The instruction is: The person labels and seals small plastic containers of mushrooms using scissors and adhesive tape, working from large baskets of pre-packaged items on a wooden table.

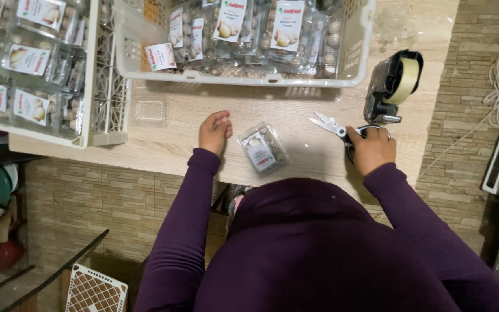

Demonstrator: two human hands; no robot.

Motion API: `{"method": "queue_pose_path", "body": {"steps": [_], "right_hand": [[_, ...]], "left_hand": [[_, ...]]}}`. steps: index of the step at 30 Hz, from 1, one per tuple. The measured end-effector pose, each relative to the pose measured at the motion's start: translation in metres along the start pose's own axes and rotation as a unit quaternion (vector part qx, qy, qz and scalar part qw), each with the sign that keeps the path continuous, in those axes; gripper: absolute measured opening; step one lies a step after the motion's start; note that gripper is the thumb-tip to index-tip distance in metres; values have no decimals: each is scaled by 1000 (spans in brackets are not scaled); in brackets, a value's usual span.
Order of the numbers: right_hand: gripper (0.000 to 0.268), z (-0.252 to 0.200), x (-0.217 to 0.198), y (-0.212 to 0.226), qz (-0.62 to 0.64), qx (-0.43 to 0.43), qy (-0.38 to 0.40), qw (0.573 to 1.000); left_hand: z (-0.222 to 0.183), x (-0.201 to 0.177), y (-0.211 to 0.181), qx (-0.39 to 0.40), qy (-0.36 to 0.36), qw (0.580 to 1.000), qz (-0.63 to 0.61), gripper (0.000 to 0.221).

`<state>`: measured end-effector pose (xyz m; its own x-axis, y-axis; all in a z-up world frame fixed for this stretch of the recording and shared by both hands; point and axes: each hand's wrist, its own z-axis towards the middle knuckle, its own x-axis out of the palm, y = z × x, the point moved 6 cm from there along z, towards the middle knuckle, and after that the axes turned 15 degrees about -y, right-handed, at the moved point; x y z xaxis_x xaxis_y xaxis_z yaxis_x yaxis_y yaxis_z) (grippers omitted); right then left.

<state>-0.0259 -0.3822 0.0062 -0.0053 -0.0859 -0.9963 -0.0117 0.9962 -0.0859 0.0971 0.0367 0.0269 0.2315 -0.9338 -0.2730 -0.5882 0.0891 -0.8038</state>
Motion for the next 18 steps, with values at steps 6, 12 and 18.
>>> {"method": "queue_pose_path", "body": {"steps": [6,12,18], "right_hand": [[25,35,-82,51,423,119,19,898],[11,66,-132,103,550,73,-54,830],[6,56,-97,15,538,173,-239,790]], "left_hand": [[-68,0,-72,114,-13,992,60,82],[-82,77,-60,244,59,963,99,32],[-115,102,-3,533,-18,725,436,60]]}}
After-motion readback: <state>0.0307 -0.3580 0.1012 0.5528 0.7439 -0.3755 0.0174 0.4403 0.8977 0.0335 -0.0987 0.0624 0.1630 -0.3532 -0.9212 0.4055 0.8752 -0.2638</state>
